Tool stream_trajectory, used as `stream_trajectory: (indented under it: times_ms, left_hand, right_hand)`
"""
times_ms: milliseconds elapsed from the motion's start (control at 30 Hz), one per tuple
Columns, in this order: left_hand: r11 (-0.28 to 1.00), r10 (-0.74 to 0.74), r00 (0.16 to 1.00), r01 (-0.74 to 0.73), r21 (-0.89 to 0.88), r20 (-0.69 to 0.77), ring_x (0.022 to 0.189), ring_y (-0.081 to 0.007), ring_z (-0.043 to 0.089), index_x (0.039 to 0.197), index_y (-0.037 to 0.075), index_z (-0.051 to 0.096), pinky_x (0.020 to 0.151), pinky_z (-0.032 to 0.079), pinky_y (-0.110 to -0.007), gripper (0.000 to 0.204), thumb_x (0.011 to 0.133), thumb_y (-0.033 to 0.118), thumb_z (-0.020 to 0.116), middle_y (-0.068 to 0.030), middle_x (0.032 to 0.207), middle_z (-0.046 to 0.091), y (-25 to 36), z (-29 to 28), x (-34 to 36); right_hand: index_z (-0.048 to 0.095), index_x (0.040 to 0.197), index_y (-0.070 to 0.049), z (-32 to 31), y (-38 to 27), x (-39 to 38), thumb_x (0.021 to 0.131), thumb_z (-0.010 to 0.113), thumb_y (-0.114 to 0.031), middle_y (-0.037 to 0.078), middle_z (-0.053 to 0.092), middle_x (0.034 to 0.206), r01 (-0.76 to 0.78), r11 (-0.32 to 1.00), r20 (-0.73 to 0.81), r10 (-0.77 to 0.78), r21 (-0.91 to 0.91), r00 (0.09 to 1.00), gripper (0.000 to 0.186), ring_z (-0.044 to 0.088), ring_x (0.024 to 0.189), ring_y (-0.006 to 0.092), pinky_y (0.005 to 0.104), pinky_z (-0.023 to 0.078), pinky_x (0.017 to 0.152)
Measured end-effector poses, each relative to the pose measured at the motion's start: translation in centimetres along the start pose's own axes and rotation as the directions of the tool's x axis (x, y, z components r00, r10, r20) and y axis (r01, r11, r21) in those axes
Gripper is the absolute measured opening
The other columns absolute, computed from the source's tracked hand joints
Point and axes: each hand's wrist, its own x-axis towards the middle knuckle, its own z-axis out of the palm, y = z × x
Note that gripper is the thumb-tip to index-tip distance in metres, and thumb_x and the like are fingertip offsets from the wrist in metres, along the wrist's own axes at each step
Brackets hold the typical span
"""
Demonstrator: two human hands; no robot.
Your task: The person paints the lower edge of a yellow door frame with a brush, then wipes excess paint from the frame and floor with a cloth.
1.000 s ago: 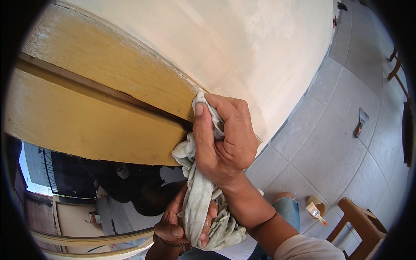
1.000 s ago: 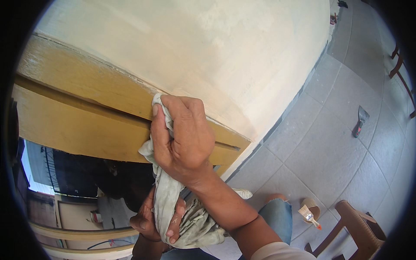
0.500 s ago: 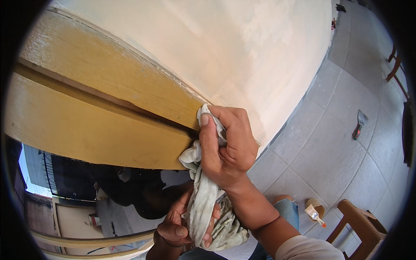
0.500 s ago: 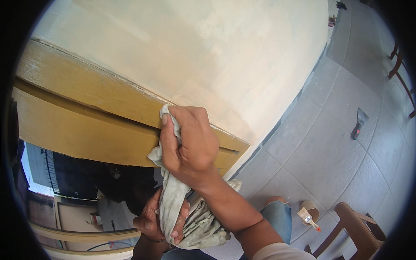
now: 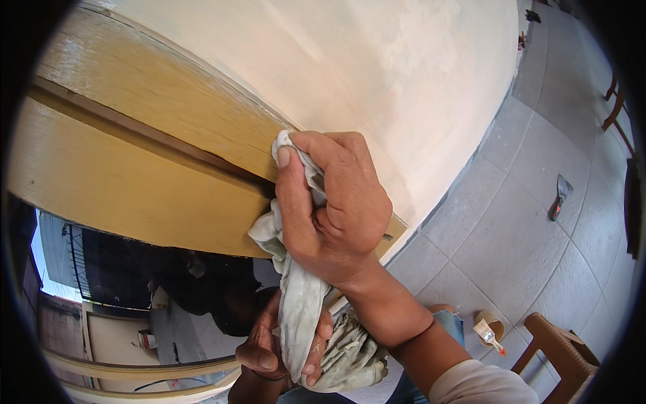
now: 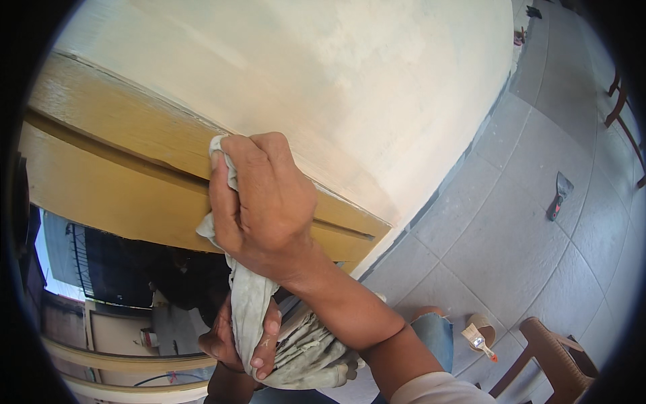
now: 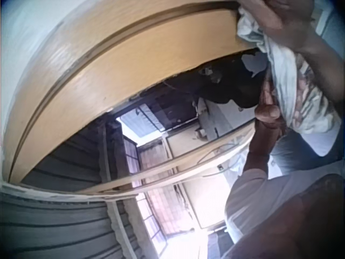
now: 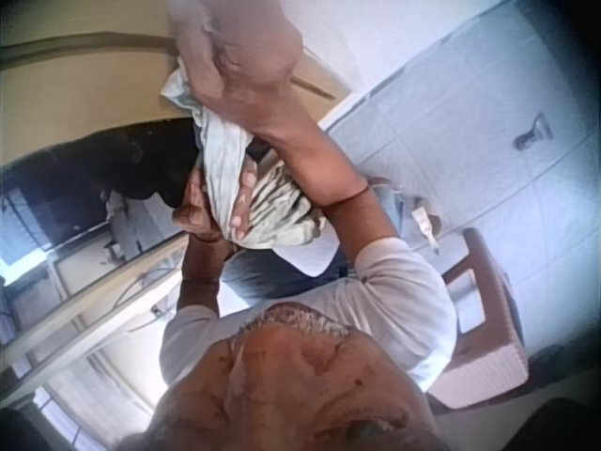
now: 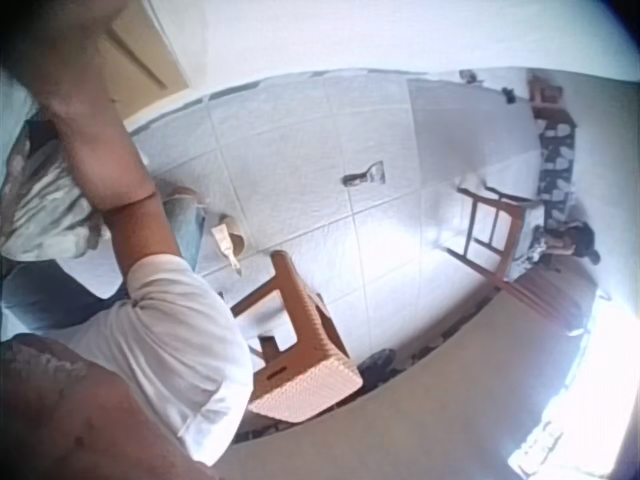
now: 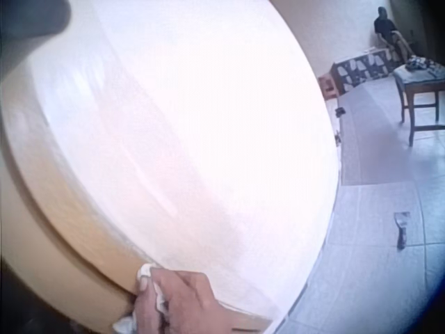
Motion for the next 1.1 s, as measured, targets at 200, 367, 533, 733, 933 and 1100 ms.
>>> stream_trajectory:
  times_ms: [200,367,533,733,933,1100]
  left_hand:
    - [0.997,-0.035,0.999,0.037,0.065,-0.031,0.076,-0.0357,0.07,0.159,-0.004,0.014,0.062,0.065,-0.045,0.114,0.071,0.017,0.083,-0.0362,0.122,0.052,-0.1,-0.2,-0.1]
    - [1.0,0.002,0.999,-0.002,-0.008,0.038,0.075,-0.0355,0.07,0.16,-0.003,0.011,0.062,0.065,-0.044,0.114,0.073,0.013,0.082,-0.0372,0.122,0.05,0.2,0.1,0.2]
    - [0.992,-0.106,0.986,0.114,0.058,-0.127,0.075,-0.0337,0.07,0.16,-0.005,0.012,0.062,0.064,-0.042,0.113,0.074,0.015,0.082,-0.0345,0.121,0.053,-0.3,-1.1,-0.7]
    - [0.961,-0.269,0.946,0.276,0.017,-0.183,0.076,-0.0305,0.071,0.161,-0.007,0.01,0.063,0.062,-0.041,0.115,0.075,0.017,0.082,-0.0316,0.124,0.056,-1.2,-2.6,0.2]
    - [0.98,-0.188,0.967,0.197,0.036,-0.173,0.076,-0.0313,0.071,0.161,-0.005,0.013,0.065,0.061,-0.041,0.116,0.072,0.015,0.083,-0.0312,0.122,0.057,-1.1,-2.0,-0.5]
    - [0.977,-0.208,0.958,0.214,0.007,-0.197,0.077,-0.0314,0.071,0.162,-0.004,0.01,0.064,0.061,-0.042,0.118,0.071,0.015,0.083,-0.0316,0.123,0.056,-0.8,-2.3,0.0]
  right_hand:
    - [0.071,0.102,0.005,-0.8,0.6,-1.4,0.088,0.073,0.009,0.015,0.067,0.084,-0.013,1.0,-0.007,0.012,-0.028,1.0,0.015,0.063,0.066,0.0201,0.0274,0.047,0.058]
    - [0.071,0.102,0.005,0.6,-0.3,0.7,0.087,0.074,0.008,0.014,0.066,0.082,0.038,0.999,-0.01,-0.037,0.017,0.999,0.015,0.063,0.065,0.0195,0.0275,0.047,0.058]
    - [0.072,0.1,0.004,-2.2,2.0,-4.4,0.088,0.074,0.006,0.012,0.066,0.081,-0.1,0.991,-0.016,0.099,-0.084,0.995,0.013,0.062,0.065,0.0171,0.0273,0.046,0.058]
    - [0.071,0.102,0.005,-6.7,3.4,-7.2,0.086,0.075,0.007,0.014,0.067,0.082,-0.323,0.931,0.003,0.328,-0.168,0.945,0.016,0.064,0.066,0.0225,0.0307,0.049,0.057]
    - [0.073,0.1,0.005,-4.5,2.7,-4.6,0.087,0.077,0.006,0.009,0.069,0.082,-0.175,0.984,0.003,0.175,-0.043,0.985,0.014,0.061,0.068,0.0115,0.023,0.044,0.059]
    - [0.072,0.099,0.005,-5.0,3.8,-6.2,0.088,0.076,0.006,0.01,0.068,0.082,-0.204,0.971,-0.011,0.204,-0.128,0.979,0.012,0.061,0.067,0.012,0.0233,0.045,0.06]
